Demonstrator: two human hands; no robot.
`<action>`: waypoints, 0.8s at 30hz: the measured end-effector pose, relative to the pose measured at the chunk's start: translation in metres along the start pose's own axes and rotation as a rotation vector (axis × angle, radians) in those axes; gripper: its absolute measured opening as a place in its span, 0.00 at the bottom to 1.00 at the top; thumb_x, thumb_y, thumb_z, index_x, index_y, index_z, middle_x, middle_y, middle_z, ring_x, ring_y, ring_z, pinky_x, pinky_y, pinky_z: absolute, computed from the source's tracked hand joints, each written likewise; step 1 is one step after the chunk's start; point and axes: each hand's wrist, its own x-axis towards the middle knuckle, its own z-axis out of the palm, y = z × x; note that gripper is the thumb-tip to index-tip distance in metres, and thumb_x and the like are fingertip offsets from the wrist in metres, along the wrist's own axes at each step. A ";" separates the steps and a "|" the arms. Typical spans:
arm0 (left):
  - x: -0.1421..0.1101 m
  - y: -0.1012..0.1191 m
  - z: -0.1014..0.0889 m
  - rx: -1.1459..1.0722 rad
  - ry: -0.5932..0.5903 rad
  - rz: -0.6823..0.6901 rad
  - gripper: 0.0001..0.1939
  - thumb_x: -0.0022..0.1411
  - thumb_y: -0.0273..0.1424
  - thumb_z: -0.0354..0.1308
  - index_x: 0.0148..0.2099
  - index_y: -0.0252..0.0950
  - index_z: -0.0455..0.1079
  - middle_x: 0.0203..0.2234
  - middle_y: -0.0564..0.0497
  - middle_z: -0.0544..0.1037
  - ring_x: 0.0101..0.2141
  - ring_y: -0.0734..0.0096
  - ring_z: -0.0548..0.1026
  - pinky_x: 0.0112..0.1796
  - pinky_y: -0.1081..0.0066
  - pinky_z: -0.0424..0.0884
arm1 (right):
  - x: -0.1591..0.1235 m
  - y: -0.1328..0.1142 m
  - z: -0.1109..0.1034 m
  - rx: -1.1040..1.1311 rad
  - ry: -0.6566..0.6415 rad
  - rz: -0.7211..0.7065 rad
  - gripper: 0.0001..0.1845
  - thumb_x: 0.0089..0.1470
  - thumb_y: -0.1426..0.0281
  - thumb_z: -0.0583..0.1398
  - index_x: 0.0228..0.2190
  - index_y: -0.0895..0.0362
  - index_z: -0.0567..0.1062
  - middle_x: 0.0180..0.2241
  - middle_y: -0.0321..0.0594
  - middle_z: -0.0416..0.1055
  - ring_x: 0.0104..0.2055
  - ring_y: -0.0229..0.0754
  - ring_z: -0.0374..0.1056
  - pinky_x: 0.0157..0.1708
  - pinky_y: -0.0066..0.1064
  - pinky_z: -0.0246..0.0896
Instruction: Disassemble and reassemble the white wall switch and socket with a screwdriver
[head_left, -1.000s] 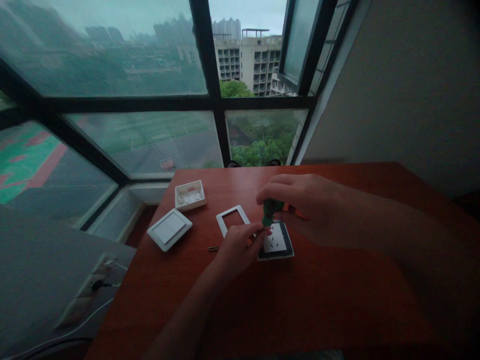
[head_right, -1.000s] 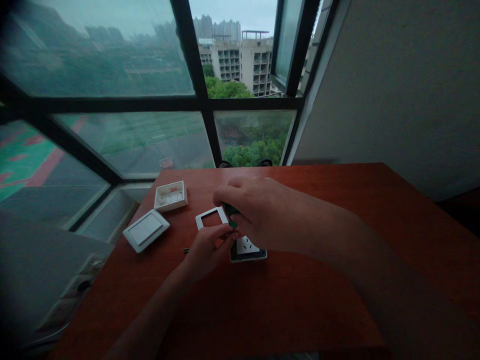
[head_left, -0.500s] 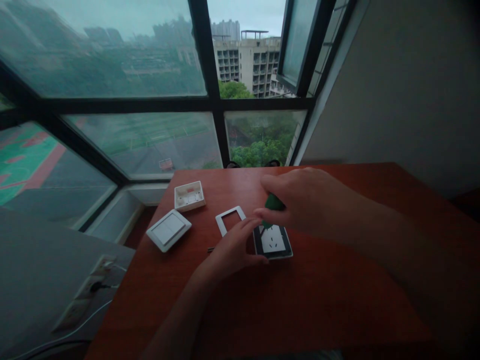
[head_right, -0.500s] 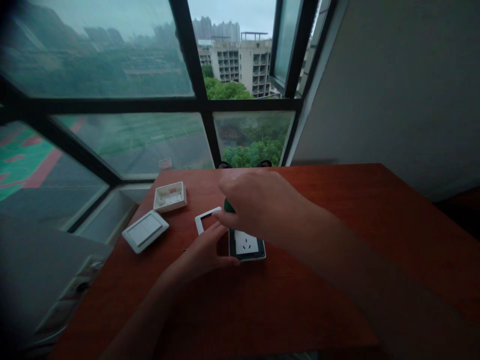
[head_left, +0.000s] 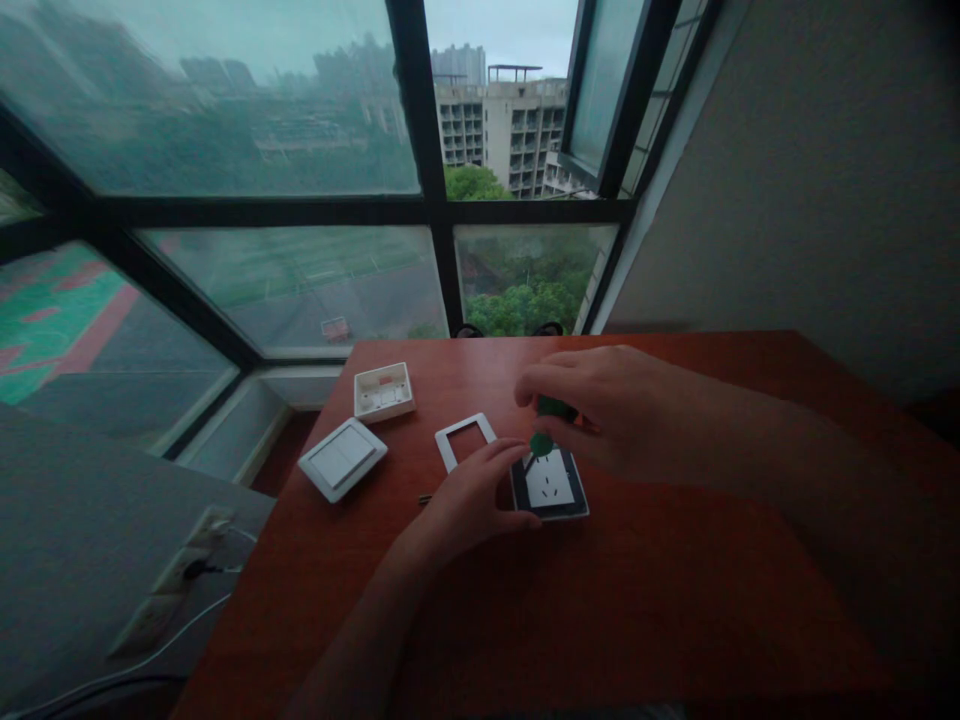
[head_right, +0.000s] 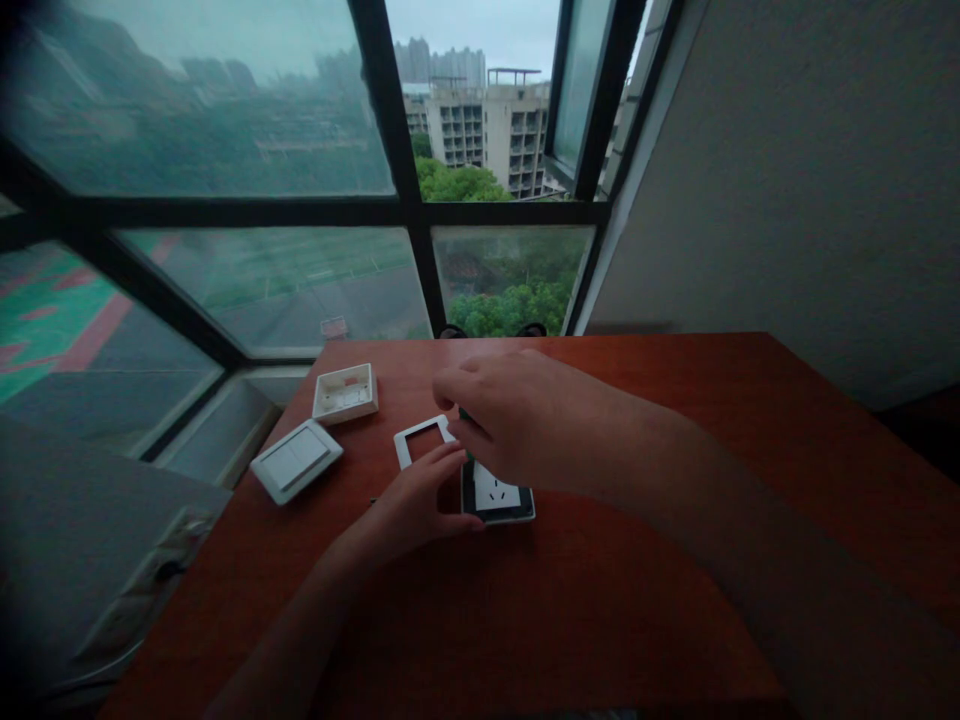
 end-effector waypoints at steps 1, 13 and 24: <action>0.000 0.000 0.000 0.011 0.000 -0.005 0.37 0.47 0.32 0.73 0.59 0.42 0.64 0.58 0.46 0.68 0.56 0.54 0.68 0.54 0.56 0.66 | 0.002 0.000 0.002 -0.038 0.004 0.010 0.07 0.58 0.74 0.54 0.33 0.58 0.73 0.32 0.39 0.73 0.31 0.38 0.65 0.29 0.29 0.51; 0.000 -0.005 0.001 0.028 -0.003 -0.004 0.38 0.47 0.35 0.72 0.60 0.43 0.64 0.59 0.44 0.66 0.56 0.52 0.68 0.54 0.55 0.66 | 0.011 -0.023 0.014 -0.467 0.047 0.285 0.20 0.63 0.65 0.50 0.27 0.58 0.77 0.23 0.50 0.75 0.24 0.48 0.72 0.17 0.30 0.45; -0.001 -0.007 0.002 0.033 0.006 -0.022 0.37 0.45 0.34 0.73 0.58 0.43 0.66 0.58 0.45 0.67 0.55 0.51 0.68 0.54 0.54 0.67 | 0.008 -0.019 0.006 -0.290 -0.032 0.304 0.09 0.57 0.67 0.55 0.35 0.57 0.74 0.35 0.48 0.75 0.31 0.47 0.71 0.21 0.31 0.48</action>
